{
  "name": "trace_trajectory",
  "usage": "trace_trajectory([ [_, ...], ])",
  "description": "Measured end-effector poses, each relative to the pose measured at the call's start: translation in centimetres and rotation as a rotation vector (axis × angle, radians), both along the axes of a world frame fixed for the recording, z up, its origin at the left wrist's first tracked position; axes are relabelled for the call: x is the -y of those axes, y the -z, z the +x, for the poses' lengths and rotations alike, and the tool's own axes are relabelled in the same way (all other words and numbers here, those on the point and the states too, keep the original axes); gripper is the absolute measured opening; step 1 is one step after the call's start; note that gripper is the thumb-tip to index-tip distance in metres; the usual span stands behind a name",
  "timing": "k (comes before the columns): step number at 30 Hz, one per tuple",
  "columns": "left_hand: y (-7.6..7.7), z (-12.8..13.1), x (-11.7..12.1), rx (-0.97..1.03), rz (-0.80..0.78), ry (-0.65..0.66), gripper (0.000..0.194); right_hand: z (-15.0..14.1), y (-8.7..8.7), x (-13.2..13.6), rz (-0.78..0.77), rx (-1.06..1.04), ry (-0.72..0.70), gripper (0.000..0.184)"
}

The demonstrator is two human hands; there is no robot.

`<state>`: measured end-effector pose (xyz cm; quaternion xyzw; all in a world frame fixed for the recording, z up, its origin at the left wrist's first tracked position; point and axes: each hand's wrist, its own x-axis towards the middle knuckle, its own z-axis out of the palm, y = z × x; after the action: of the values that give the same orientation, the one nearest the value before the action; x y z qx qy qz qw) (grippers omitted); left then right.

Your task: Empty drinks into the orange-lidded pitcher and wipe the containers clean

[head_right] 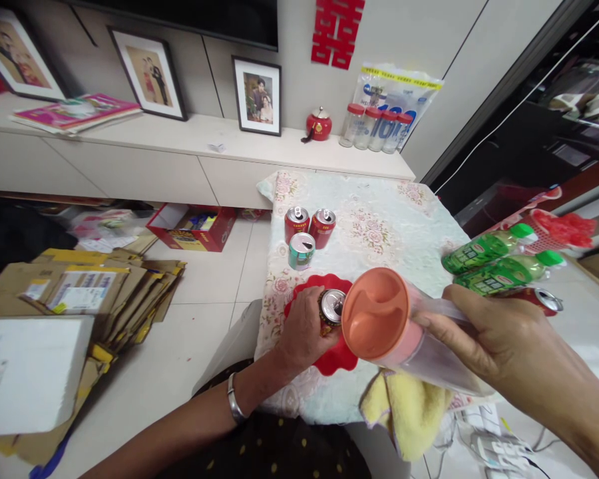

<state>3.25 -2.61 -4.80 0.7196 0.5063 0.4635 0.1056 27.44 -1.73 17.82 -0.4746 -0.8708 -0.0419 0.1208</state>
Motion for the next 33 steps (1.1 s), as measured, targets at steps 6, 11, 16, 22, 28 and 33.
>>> trace_trajectory([
  [6, 0.06, 0.07, -0.02, 0.0, 0.004, -0.006, 0.082, 0.06, 0.14, 0.01, 0.01, -0.005, 0.0, 0.052],
  [11, 0.08, 0.07, -0.01, 0.003, -0.011, -0.009, 0.082, -0.23, 0.0, 0.09, -0.042, -0.042, 0.028, 0.051],
  [16, 0.05, 0.15, -0.03, -0.002, -0.014, -0.009, 0.083, 0.01, 0.06, 0.12, -0.036, -0.043, 0.017, 0.05],
  [22, -0.01, 0.03, -0.02, 0.001, -0.023, 0.007, 0.084, 0.07, 0.23, 0.14, -0.069, -0.057, 0.043, 0.047],
  [28, 0.01, -0.05, -0.03, 0.006, -0.025, 0.02, 0.079, 0.1, 0.11, 0.11, -0.069, -0.077, 0.024, 0.048],
  [33, 0.17, 0.07, -0.03, 0.018, -0.039, 0.011, 0.083, 0.09, -0.01, 0.05, -0.02, -0.028, 0.008, 0.052],
])
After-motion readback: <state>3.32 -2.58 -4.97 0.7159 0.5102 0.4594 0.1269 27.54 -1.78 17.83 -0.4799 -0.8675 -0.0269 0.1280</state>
